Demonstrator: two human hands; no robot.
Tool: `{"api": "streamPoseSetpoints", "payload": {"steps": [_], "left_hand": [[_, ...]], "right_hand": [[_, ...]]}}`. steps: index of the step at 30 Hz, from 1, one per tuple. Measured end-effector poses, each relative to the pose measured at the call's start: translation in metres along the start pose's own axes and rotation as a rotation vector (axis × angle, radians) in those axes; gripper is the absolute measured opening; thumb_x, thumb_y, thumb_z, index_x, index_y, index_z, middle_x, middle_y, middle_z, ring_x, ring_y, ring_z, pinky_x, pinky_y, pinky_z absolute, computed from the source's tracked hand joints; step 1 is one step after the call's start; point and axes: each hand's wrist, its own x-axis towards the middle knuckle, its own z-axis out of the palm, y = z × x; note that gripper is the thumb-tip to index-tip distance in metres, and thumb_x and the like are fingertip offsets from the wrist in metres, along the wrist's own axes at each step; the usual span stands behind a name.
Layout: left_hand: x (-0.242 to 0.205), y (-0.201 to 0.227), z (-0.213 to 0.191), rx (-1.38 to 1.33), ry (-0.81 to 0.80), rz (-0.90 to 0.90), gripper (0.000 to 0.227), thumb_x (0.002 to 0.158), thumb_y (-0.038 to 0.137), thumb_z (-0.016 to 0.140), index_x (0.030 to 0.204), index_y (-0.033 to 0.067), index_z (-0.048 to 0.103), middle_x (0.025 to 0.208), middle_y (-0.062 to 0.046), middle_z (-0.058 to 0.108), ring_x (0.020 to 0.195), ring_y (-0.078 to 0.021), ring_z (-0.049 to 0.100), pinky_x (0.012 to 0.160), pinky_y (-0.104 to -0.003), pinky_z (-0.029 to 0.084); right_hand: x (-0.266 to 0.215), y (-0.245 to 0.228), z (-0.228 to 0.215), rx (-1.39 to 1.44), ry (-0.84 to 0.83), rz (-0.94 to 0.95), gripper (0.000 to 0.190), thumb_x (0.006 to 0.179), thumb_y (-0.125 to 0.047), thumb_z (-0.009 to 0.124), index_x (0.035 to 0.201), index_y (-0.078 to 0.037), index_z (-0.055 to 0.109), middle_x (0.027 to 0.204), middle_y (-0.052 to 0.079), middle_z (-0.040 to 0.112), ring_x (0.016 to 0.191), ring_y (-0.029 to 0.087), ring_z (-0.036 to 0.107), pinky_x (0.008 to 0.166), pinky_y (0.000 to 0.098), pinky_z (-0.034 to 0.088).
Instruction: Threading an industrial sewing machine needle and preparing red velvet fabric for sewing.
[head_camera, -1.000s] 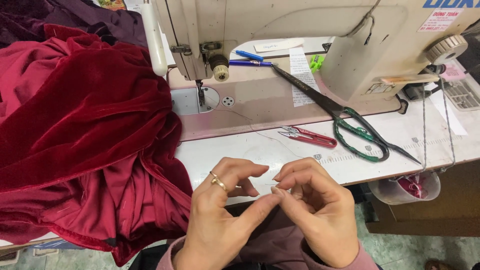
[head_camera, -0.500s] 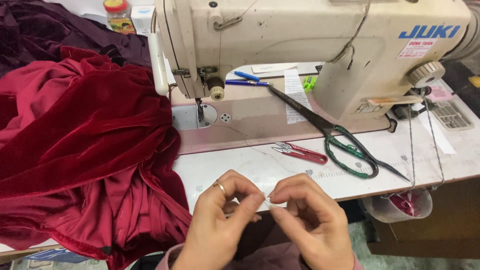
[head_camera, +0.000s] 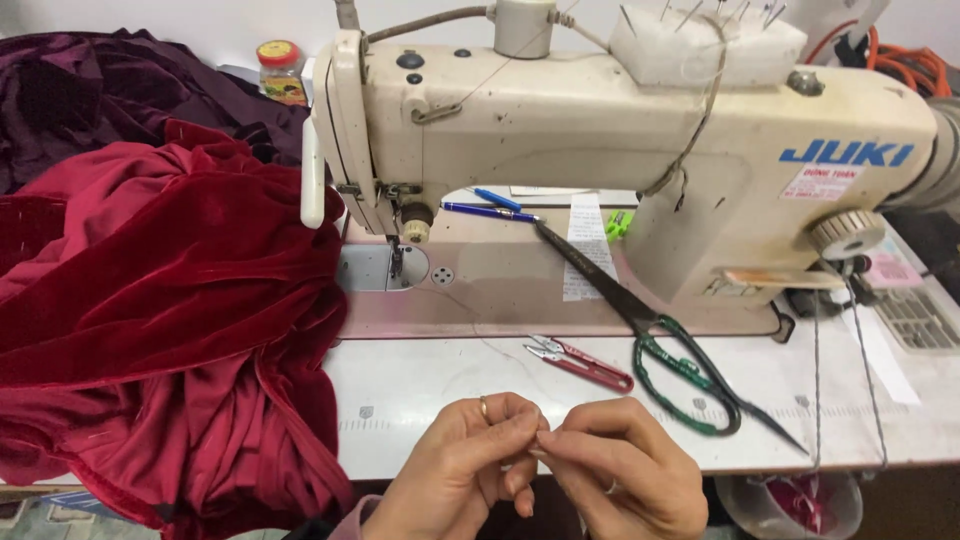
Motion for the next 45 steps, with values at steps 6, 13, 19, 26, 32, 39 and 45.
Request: {"api": "streamPoseSetpoints", "payload": {"steps": [6,13,19,26,32,39,45], "left_hand": [[0.018,-0.006,0.014,0.137,0.167,0.095,0.017,0.083,0.01,0.073,0.079,-0.0047,0.064,0.045,-0.011,0.049,0.036,-0.0136,0.045,0.043,-0.027,0.05],[-0.013,0.03,-0.008,0.379,0.234,0.419,0.011,0.083,0.007,0.066,0.079,-0.0025,0.063,0.045,-0.01,0.051,0.041,-0.0184,0.05,0.046,-0.03,0.047],[-0.047,0.055,-0.044,0.324,0.229,0.623,0.013,0.087,0.005,0.061,0.077,-0.0032,0.058,0.075,-0.008,0.047,0.048,-0.0118,0.043,0.044,-0.03,0.048],[-0.082,0.087,-0.07,0.363,0.161,0.753,0.014,0.092,0.007,0.056,0.08,-0.0009,0.058,0.077,-0.012,0.044,0.049,-0.0142,0.045,0.043,-0.028,0.048],[-0.098,0.098,-0.096,0.359,0.091,0.74,0.012,0.092,0.0,0.052,0.087,-0.0045,0.061,0.08,-0.013,0.049,0.05,-0.0165,0.048,0.044,-0.03,0.053],[-0.095,0.103,-0.11,0.353,0.1,0.721,0.009,0.091,0.0,0.054,0.091,-0.0034,0.062,0.081,-0.013,0.05,0.049,-0.0184,0.05,0.047,-0.034,0.059],[-0.087,0.108,-0.11,0.464,0.125,0.702,0.011,0.092,0.005,0.054,0.084,-0.0015,0.058,0.08,-0.011,0.048,0.052,-0.0165,0.053,0.049,-0.034,0.065]], "right_hand": [[0.014,0.026,-0.015,0.155,0.156,0.133,0.004,0.082,0.001,0.061,0.079,-0.001,0.06,0.081,0.014,0.061,0.076,0.02,0.06,0.072,0.0222,0.047],[0.027,0.048,-0.036,0.258,0.165,0.407,0.007,0.098,-0.007,0.047,0.093,-0.004,0.043,0.085,0.022,0.064,0.04,0.017,0.045,0.049,0.0244,0.041],[0.027,0.055,-0.032,0.341,0.179,0.491,0.009,0.101,-0.011,0.045,0.097,-0.004,0.04,0.081,0.024,0.064,0.046,0.023,0.053,0.053,0.0307,0.048],[0.026,0.048,-0.008,0.328,0.236,0.464,0.011,0.101,-0.012,0.046,0.097,-0.005,0.039,0.074,0.023,0.061,0.046,0.021,0.051,0.051,0.0311,0.049],[0.022,0.043,0.009,0.286,0.276,0.457,0.01,0.101,-0.013,0.049,0.098,-0.007,0.041,0.069,0.02,0.059,0.048,0.017,0.047,0.053,0.0311,0.05],[0.021,0.05,0.017,0.241,0.286,0.488,0.005,0.098,-0.003,0.053,0.1,-0.003,0.049,0.076,0.013,0.06,0.059,0.018,0.053,0.057,0.0284,0.053],[0.026,0.059,0.02,0.219,0.327,0.466,0.004,0.101,-0.005,0.05,0.101,-0.004,0.046,0.076,0.016,0.059,0.057,0.018,0.052,0.061,0.0313,0.053]]}}
